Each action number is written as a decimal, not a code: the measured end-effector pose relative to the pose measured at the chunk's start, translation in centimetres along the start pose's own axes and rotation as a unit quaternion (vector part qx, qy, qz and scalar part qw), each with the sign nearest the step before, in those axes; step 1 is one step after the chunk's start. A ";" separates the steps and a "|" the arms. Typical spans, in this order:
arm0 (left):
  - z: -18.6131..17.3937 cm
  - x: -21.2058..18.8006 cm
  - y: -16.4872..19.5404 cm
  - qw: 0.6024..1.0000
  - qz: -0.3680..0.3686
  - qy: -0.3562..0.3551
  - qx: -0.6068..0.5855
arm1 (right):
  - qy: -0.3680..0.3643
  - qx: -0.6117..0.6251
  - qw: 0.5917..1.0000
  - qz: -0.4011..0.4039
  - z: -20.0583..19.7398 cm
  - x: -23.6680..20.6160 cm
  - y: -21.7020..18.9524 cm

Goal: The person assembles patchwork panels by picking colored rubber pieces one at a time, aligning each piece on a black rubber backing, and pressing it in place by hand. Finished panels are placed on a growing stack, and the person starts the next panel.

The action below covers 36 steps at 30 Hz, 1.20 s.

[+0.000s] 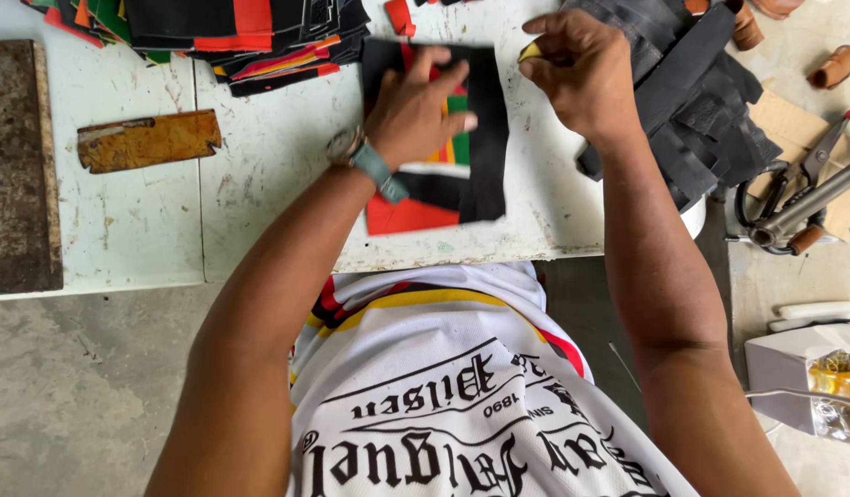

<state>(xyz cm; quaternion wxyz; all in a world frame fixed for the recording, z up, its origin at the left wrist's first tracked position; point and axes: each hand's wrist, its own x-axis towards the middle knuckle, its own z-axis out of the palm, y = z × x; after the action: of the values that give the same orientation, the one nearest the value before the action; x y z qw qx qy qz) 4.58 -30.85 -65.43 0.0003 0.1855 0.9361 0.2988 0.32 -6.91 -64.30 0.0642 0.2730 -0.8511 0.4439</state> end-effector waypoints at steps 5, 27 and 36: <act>-1.0 1.8 -0.5 0.997 0.032 -0.069 0.012 | -0.017 -0.024 1.000 0.009 0.5 0.0 -1.5; 3.2 -4.4 0.3 0.981 0.096 -0.062 -0.160 | -0.069 -0.056 0.996 0.014 0.7 -2.0 -2.5; 2.7 -3.9 0.0 0.982 0.119 -0.099 -0.112 | -0.187 -0.056 0.981 -0.009 2.3 -6.9 -4.7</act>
<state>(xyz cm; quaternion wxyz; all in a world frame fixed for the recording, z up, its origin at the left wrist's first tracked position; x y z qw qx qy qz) 8.46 -30.74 -68.07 0.0784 0.3234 0.8632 0.3797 8.90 -8.01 -64.72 -0.0768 0.3551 -0.8689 0.3362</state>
